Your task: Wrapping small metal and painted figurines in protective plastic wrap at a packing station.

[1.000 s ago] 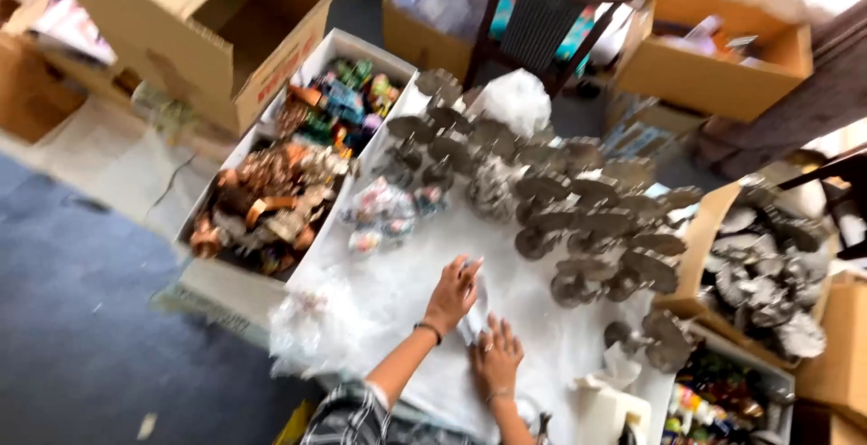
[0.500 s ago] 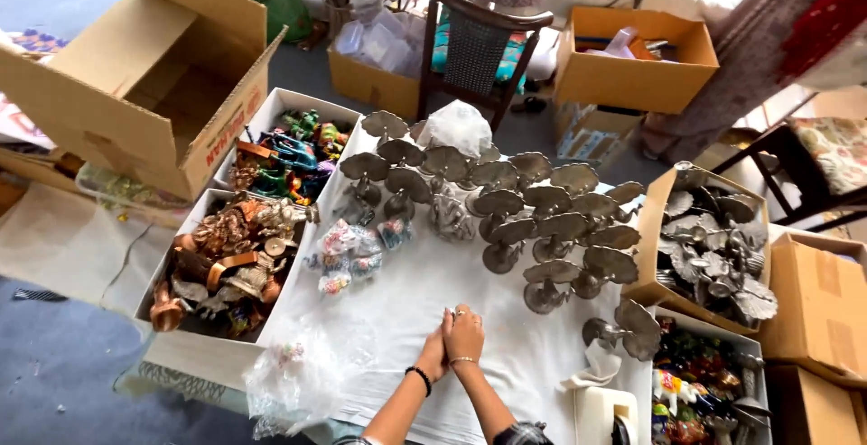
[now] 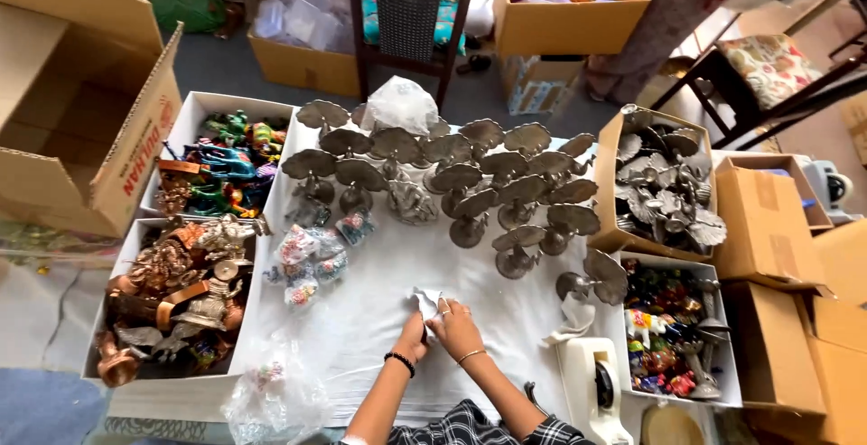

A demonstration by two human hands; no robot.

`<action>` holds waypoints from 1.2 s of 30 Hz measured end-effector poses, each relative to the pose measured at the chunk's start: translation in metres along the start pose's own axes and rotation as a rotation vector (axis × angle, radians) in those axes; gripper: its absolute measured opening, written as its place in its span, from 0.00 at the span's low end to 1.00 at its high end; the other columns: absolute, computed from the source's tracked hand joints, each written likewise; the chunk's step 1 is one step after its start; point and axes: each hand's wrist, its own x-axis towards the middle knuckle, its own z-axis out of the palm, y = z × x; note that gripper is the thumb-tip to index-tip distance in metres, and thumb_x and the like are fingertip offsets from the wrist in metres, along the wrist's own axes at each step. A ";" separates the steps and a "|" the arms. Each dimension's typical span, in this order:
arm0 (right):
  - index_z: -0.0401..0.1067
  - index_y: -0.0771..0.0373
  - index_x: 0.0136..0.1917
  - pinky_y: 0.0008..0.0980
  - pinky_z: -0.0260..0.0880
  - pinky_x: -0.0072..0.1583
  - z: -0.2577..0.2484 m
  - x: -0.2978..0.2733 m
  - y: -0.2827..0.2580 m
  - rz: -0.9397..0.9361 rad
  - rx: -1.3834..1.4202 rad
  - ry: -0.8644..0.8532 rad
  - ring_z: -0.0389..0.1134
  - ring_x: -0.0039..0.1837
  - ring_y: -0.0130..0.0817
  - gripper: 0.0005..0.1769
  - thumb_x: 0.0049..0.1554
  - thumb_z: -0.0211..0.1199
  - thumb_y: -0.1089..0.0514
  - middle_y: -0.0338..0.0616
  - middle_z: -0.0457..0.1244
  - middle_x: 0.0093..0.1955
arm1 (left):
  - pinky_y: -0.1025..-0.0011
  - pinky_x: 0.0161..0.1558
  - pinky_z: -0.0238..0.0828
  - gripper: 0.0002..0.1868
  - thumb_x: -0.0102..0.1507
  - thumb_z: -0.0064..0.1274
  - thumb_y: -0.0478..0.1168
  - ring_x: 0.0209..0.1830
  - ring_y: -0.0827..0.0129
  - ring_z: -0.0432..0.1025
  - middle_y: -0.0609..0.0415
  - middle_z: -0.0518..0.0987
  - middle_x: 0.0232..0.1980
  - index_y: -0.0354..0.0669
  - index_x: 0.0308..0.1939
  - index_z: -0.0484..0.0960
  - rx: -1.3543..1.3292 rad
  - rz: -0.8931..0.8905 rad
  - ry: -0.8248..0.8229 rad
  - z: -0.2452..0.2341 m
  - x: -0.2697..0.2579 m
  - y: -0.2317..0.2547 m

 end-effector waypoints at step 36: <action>0.81 0.50 0.54 0.42 0.74 0.47 -0.023 0.012 0.015 0.357 0.153 -0.218 0.75 0.42 0.49 0.20 0.50 0.65 0.67 0.55 0.70 0.43 | 0.66 0.49 0.78 0.23 0.70 0.42 0.56 0.47 0.65 0.80 0.53 0.83 0.53 0.47 0.59 0.76 0.197 0.051 -0.085 0.022 -0.047 0.020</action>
